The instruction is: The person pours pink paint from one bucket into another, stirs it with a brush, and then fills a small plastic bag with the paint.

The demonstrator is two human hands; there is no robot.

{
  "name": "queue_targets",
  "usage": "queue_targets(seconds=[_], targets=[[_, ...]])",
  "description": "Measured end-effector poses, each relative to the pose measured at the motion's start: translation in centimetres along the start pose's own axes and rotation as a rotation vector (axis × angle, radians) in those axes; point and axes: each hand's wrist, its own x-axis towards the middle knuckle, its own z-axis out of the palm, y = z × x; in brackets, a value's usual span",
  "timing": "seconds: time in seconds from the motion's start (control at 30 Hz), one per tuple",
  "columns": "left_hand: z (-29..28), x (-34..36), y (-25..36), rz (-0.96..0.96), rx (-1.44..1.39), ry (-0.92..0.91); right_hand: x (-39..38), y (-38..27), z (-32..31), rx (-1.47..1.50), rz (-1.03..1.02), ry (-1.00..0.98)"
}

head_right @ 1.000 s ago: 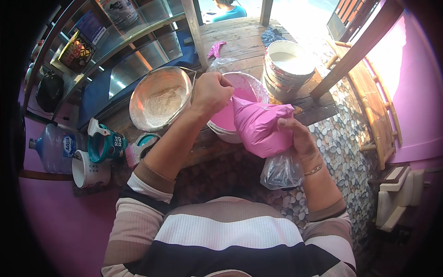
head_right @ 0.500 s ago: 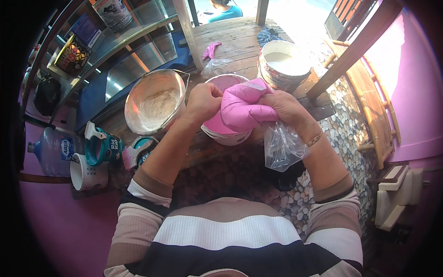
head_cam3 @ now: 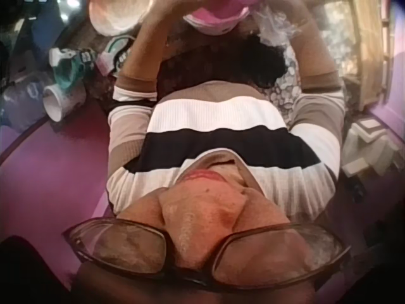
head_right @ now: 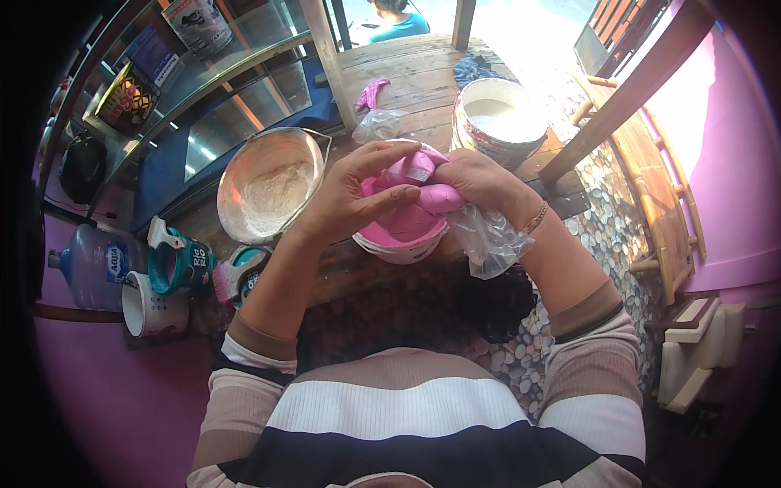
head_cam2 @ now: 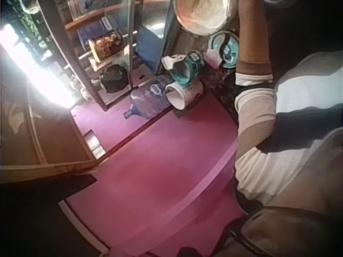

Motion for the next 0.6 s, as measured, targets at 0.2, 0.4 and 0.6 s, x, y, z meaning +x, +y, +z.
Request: queue_targets(seconds=[0.2,0.4,0.6], targets=[[0.5,0.4,1.2,0.074,0.055,0.072,0.8,-0.2,-1.2,-0.525,-0.311,-0.181],[0.8,0.2,0.5,0.157,0.157,0.122,1.2,-0.5,0.0,-0.154,-0.047,-0.105],[1.4,-0.6,-0.1,0.092,0.202,0.329,1.4,-0.7,-0.4,-0.125,0.006,-0.197]])
